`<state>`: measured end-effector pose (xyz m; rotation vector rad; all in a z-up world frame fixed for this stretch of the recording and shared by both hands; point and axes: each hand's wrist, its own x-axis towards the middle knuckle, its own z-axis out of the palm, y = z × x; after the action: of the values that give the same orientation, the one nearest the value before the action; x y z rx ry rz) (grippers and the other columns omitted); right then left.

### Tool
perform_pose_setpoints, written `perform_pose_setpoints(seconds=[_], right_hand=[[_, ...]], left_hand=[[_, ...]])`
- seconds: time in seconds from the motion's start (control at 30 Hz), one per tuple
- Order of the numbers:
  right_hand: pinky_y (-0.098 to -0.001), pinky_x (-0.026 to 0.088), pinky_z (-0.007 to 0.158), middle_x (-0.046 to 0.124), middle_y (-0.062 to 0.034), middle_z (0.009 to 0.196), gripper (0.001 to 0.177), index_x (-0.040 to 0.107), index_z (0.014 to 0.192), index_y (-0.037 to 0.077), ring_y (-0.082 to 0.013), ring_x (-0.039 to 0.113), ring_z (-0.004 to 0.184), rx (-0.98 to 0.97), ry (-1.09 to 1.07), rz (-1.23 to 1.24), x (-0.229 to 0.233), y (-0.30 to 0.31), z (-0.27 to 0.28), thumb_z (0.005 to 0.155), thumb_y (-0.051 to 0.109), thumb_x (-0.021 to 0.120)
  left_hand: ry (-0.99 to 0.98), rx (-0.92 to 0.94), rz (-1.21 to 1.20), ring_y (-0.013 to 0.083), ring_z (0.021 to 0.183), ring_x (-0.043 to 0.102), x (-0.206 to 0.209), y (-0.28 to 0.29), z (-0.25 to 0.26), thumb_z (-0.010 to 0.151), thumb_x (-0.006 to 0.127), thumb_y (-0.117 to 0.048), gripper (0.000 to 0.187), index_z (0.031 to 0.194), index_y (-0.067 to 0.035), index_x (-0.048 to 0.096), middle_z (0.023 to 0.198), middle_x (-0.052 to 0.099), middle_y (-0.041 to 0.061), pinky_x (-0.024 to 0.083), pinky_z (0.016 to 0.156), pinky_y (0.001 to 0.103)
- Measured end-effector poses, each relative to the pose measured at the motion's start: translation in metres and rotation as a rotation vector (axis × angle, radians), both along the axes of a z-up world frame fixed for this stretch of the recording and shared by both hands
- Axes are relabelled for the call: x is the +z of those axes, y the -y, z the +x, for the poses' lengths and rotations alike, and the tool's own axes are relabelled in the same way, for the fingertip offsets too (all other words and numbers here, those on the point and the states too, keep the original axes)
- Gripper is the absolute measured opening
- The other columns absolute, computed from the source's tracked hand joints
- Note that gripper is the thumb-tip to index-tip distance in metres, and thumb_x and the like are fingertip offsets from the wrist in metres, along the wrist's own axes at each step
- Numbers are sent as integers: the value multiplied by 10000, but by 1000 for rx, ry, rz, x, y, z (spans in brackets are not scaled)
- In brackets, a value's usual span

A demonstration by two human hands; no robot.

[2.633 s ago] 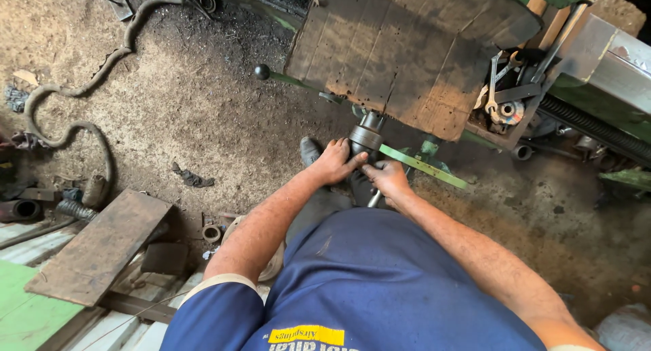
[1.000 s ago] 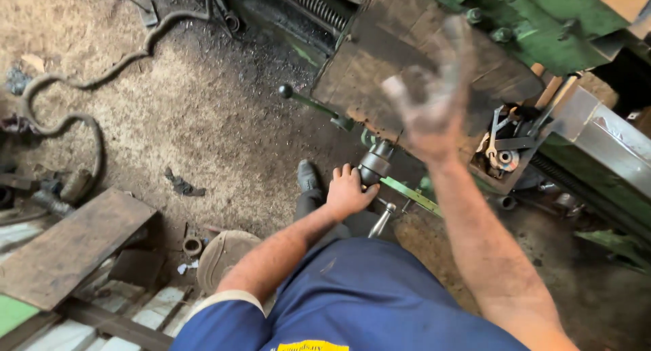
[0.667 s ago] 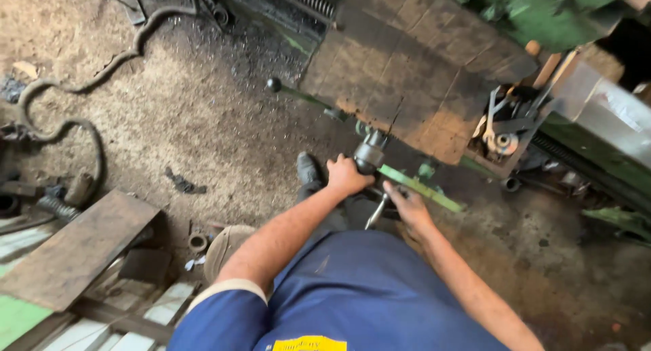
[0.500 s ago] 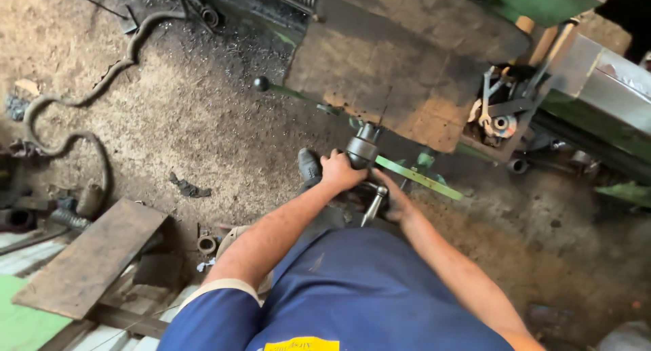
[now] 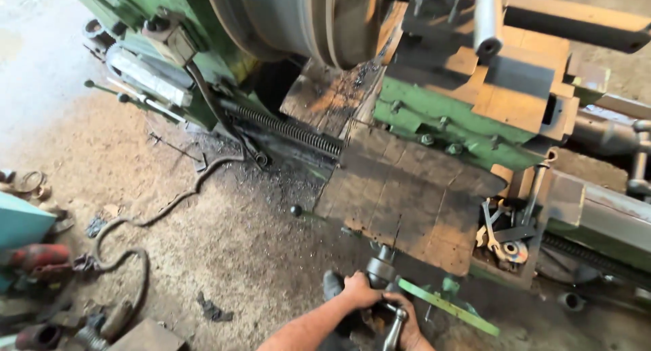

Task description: Using various tools and manual adjustments to repair or maintain a large industrial lathe or metal-working machine.

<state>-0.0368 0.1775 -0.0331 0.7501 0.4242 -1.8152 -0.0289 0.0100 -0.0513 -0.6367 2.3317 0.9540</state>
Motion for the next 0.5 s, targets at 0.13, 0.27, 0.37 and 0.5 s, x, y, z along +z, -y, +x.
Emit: perform_pose_setpoints(seconds=[0.13,0.27,0.37,0.5], right_hand=[[-499,612,818,742,-198,866,367,697,962,-33,-367,713,810,24,31,-25,-22,-2,1,755,260,615],[-505,606,764,732,-243,826,419,668,988,-84,-404,709,762,44,-21,7,-30,-1,2,726,233,584],[-517,609,773,713,-250,834,430,642,1022,-102,-407,705,758,13,25,47,-45,-2,1,744,220,579],[-506,614,779,712,-260,868,478,633,1057,-115,-421,713,786,93,64,8,-48,-4,-2,727,224,567]], left_hand=[[14,14,11,436,1249,595,11,3,-1,617,824,-656,967,1210,85,643,1290,639,268,449,1111,459],[65,41,61,419,1247,608,41,7,-3,618,830,-663,990,1222,96,633,1287,643,279,482,1087,433],[91,63,124,377,1205,656,50,11,-5,610,817,-643,922,1187,61,670,1229,681,274,515,1056,408],[41,42,151,344,1126,701,35,10,-4,619,800,-599,776,1110,-1,742,1137,732,235,527,1027,403]])
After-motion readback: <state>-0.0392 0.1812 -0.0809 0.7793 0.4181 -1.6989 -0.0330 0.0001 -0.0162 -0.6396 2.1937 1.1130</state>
